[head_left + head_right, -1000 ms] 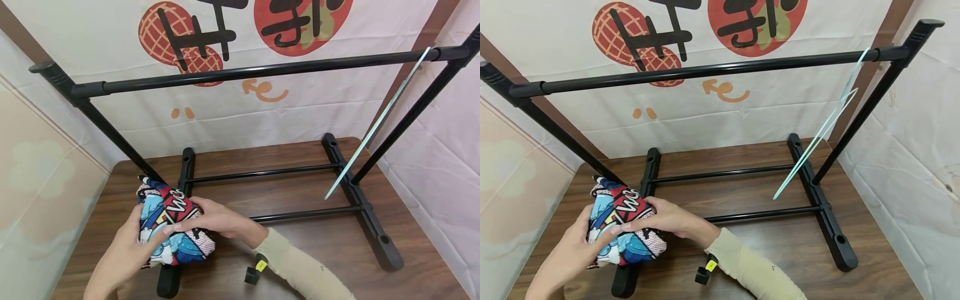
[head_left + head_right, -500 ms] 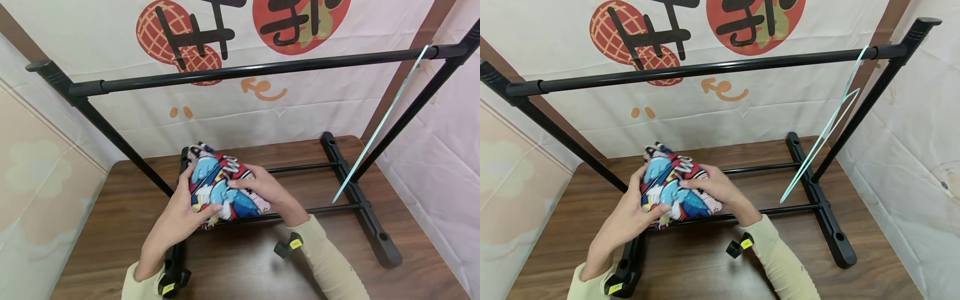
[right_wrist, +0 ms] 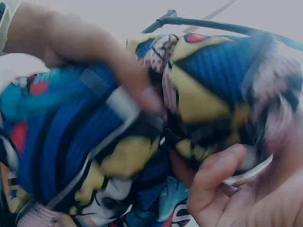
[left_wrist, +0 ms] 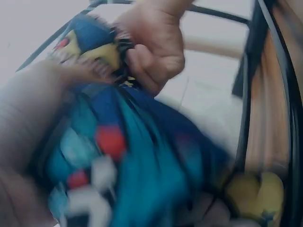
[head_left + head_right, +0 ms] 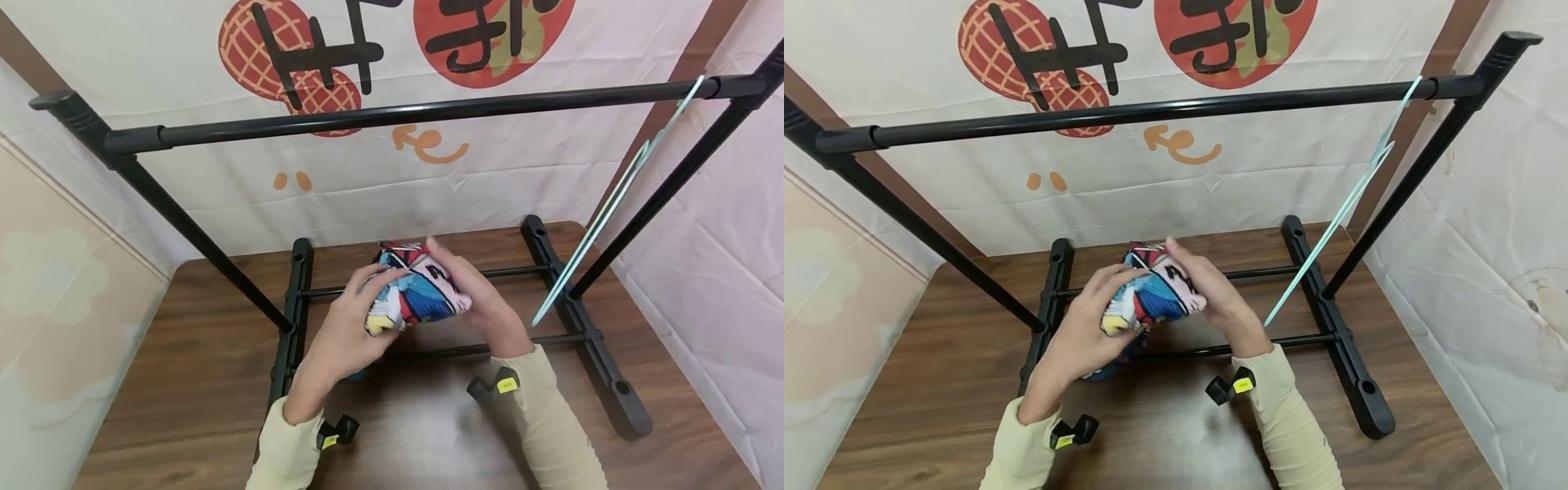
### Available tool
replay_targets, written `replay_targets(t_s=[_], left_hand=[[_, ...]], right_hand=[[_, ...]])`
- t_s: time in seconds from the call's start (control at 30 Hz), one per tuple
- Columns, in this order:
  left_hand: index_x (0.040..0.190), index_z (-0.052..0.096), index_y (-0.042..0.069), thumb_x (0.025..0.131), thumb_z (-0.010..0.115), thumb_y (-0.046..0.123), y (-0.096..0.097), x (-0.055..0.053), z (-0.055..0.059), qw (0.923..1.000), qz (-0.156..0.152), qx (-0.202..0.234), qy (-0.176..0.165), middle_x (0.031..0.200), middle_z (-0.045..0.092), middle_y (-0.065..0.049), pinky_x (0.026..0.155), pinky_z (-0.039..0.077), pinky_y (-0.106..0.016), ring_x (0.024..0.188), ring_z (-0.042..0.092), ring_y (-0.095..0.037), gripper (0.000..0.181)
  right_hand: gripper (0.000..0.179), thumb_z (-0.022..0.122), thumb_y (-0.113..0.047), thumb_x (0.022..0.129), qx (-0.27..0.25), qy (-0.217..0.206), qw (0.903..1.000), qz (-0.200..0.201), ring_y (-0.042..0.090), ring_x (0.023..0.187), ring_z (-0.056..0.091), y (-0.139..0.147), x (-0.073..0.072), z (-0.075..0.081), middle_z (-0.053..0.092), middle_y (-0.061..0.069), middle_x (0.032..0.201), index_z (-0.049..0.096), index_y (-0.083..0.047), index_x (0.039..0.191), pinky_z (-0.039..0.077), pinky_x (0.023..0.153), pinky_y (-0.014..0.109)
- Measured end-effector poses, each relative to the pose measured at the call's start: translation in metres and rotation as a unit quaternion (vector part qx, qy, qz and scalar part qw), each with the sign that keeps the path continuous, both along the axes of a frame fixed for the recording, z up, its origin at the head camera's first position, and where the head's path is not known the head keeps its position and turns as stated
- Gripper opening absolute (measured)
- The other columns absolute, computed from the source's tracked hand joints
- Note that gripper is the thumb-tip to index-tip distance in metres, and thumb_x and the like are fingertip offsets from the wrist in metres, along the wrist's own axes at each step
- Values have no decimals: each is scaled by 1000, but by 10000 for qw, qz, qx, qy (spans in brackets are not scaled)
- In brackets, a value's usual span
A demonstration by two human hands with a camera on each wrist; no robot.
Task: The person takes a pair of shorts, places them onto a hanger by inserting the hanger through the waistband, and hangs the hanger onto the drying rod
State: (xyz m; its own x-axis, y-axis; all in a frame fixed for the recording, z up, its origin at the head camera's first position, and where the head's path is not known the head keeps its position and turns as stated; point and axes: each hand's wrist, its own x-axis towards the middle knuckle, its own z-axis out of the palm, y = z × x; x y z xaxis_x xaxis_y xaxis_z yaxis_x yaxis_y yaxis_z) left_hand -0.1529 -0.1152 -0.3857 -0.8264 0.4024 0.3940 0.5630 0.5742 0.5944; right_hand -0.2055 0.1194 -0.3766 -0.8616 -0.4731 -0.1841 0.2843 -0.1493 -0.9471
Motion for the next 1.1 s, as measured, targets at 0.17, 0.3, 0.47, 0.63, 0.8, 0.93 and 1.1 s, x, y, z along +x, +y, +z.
replay_targets(t_s=[0.17, 0.3, 0.47, 0.63, 0.8, 0.93, 1.1], left_hand=[[145, 57, 24, 96, 73, 13, -15, -9, 1, 9515, 450, 2419, -1846, 122, 71, -5, 79, 61, -32, 99, 71, -17, 53], [138, 58, 19, 102, 64, 15, -24, -13, 2, 8597, 253, 4012, -3151, 111, 75, 2, 79, 64, -31, 93, 77, -13, 37], [132, 54, 19, 106, 57, 19, -29, -13, 3, 7671, -349, 5186, -3761, 111, 72, 6, 84, 61, -24, 95, 74, -8, 26], [127, 53, 21, 104, 63, 33, -37, -12, 3, 7154, -437, 5710, -4003, 110, 70, 9, 86, 58, -20, 93, 72, -5, 28], [129, 52, 19, 101, 69, 41, -41, -13, 0, 6963, -509, 5827, -4161, 107, 74, 8, 85, 61, -21, 93, 75, -5, 39], [139, 49, 20, 100, 67, 51, -35, -14, -3, 6870, -540, 5666, -4518, 113, 72, 8, 87, 61, -23, 98, 73, -6, 53], [140, 51, 21, 101, 52, 64, -14, -14, -9, 7077, -240, 5064, -4920, 114, 67, 10, 88, 55, -22, 100, 66, -6, 58]], right_hand=[[50, 44, -63, 107, -162, 361, 9970, -671, 10, 53, 48, 7, -1, 4, 63, -4, 71, 59, -16, 110, 44, 54, 27], [47, 46, -45, 112, -318, 750, 9905, -1105, 11, 56, 51, 11, 1, 9, 72, -1, 82, 58, -4, 133, 47, 55, 27], [29, 55, -29, 110, -513, 1282, 9720, -1903, 9, 61, 56, 11, 5, 14, 73, -3, 90, 58, -8, 129, 51, 58, 23], [25, 60, -16, 107, -311, 2155, 9449, -2444, 11, 69, 61, 12, 12, 17, 72, 2, 100, 57, -11, 131, 56, 66, 25], [58, 71, -2, 95, 272, 2823, 9494, -1349, 17, 104, 69, 10, 16, 18, 69, 12, 128, 50, -8, 149, 60, 93, 33], [106, 88, -10, 84, 936, 3425, 9346, 192, 26, 140, 54, 5, 18, 14, 42, 8, 164, 25, -25, 167, 52, 111, 42], [105, 95, -18, 78, 1970, 4380, 8755, 529, 23, 140, 47, -9, 22, 9, 37, 5, 160, 36, -30, 164, 52, 109, 46]])
